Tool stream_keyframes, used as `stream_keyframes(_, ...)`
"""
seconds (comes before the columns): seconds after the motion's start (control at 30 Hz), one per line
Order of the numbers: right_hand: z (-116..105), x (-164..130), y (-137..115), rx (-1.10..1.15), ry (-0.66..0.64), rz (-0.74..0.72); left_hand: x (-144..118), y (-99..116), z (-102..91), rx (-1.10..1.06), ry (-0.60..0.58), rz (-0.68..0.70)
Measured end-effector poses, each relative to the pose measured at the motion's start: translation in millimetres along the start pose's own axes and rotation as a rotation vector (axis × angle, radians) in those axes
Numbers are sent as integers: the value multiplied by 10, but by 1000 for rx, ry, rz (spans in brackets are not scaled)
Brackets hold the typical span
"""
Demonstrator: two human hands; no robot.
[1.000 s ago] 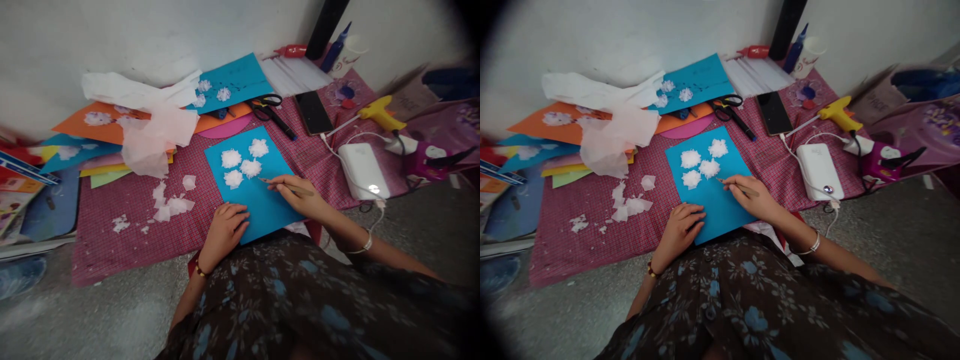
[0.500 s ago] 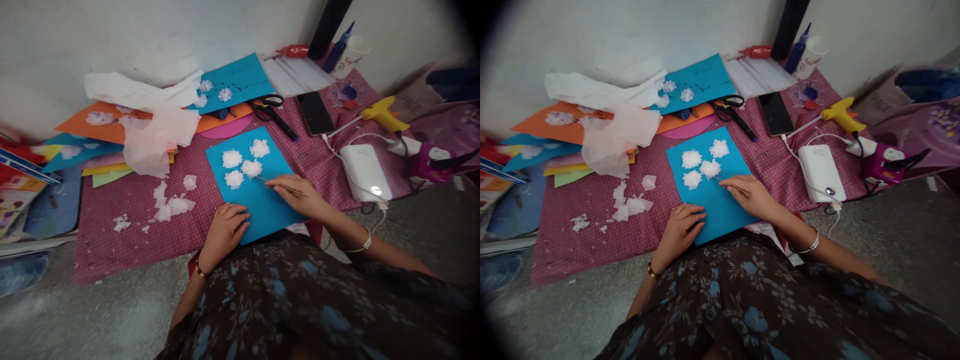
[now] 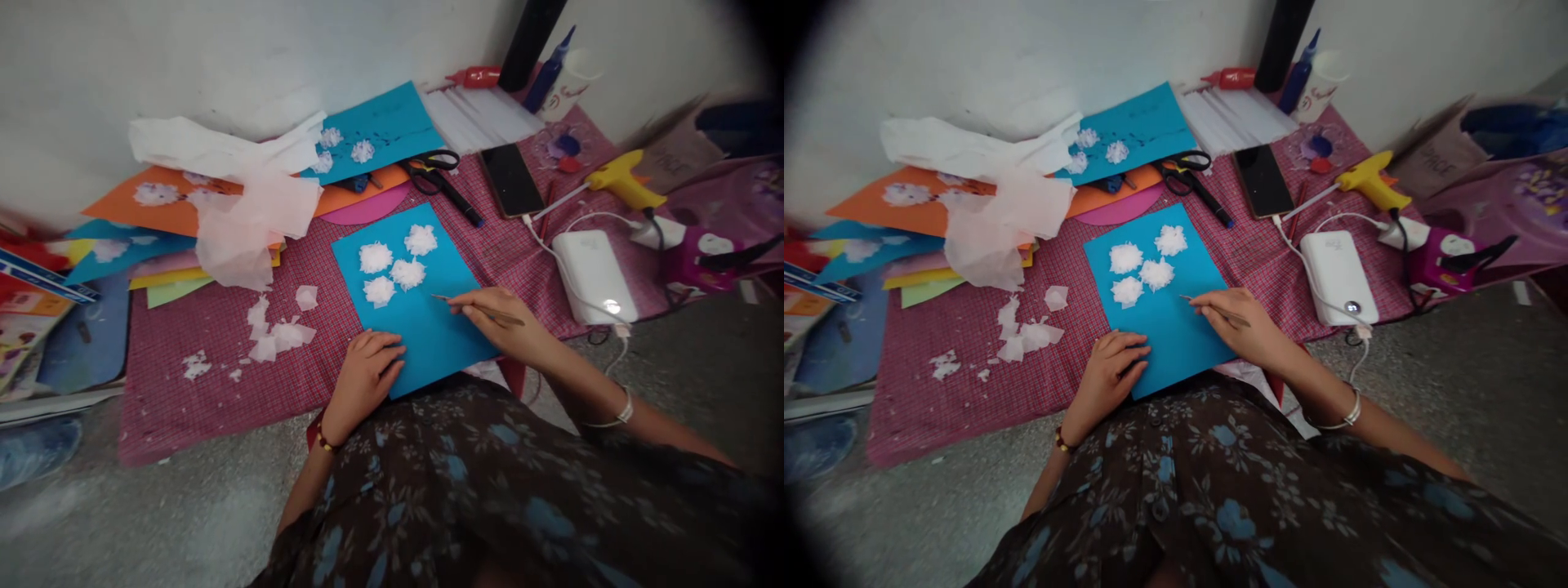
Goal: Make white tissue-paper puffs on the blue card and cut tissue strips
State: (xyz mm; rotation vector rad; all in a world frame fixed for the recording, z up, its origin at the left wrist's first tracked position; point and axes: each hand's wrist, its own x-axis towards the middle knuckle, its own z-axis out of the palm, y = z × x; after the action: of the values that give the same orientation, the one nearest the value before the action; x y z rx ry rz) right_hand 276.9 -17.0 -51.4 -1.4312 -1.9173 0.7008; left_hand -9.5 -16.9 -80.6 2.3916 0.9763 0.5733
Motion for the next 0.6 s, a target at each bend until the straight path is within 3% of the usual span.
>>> stream_keyframes(0.4,-34,-24,-50,-15,-12,35,-8,-11,9,-1,3,3)
stream_keyframes(0.6,-16,-25,-80,16,43,86,-7,-10,7,6,5,7)
